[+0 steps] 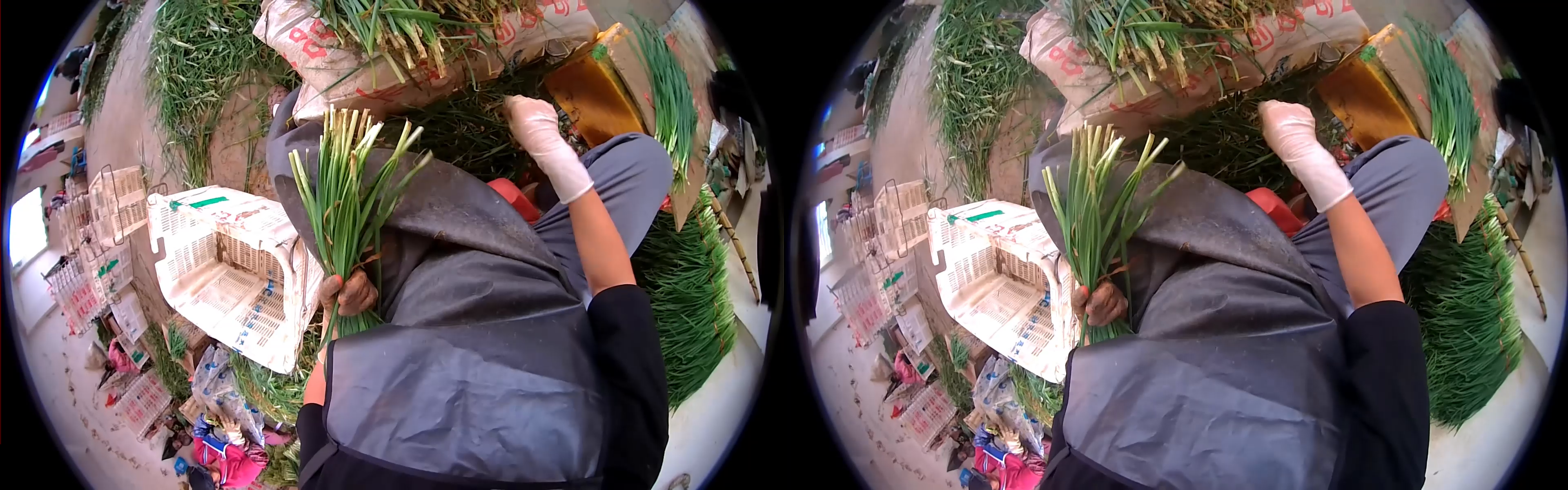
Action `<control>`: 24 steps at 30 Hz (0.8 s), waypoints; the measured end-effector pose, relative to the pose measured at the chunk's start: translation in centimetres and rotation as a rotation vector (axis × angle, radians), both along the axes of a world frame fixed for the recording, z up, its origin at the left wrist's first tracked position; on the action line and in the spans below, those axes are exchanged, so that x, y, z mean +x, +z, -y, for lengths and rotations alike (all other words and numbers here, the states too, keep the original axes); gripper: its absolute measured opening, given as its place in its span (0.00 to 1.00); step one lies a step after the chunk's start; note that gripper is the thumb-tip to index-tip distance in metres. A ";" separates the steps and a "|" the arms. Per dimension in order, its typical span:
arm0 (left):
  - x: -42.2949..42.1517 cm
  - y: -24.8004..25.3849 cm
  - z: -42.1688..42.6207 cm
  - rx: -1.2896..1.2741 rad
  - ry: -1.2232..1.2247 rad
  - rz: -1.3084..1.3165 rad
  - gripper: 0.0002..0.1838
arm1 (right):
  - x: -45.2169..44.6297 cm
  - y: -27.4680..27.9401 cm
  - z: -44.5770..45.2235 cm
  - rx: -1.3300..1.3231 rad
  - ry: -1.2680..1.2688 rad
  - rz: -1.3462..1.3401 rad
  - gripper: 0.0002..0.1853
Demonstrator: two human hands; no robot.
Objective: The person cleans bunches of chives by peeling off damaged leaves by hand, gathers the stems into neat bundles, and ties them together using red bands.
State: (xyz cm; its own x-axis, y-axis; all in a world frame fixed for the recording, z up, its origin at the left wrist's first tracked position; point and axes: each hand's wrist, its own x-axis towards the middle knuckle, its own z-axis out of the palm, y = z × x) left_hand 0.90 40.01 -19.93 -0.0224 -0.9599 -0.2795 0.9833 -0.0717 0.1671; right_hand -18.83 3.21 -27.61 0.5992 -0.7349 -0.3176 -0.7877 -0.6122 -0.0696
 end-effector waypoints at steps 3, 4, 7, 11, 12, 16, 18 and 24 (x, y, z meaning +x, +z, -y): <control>0.5 1.4 0.7 0.083 -0.143 0.136 0.26 | 2.3 5.5 -3.5 0.340 0.072 0.944 0.17; 0.6 2.0 1.0 0.118 -0.201 0.194 0.29 | 3.3 7.0 -4.7 0.481 0.147 1.065 0.19; 0.1 3.5 1.0 0.420 -0.277 0.339 0.31 | 6.3 8.7 -7.9 1.016 -0.099 0.954 0.16; -0.7 4.2 1.0 0.539 -0.231 0.535 0.33 | 5.8 9.8 -7.9 1.349 -0.109 1.009 0.11; -1.1 4.7 1.1 0.546 -0.225 0.535 0.33 | 5.1 10.4 -7.6 1.381 -0.088 1.011 0.10; -1.5 6.0 2.1 0.603 -0.078 0.462 0.36 | 2.6 10.0 -7.0 1.250 0.012 1.114 0.08; -1.2 5.5 1.6 0.506 -0.101 0.437 0.38 | 1.5 9.9 -6.0 1.236 -0.169 1.267 0.08; -0.5 6.4 1.9 0.563 -0.190 0.558 0.38 | -3.0 1.3 3.6 0.105 -0.373 -0.010 0.14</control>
State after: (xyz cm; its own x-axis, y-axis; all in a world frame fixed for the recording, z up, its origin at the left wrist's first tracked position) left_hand 0.39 38.09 -13.55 0.1145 -0.6661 -0.7370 0.7288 -0.4478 0.5180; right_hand -21.81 -0.35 -26.34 0.2930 -0.8651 -0.4071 -0.9559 -0.2731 -0.1076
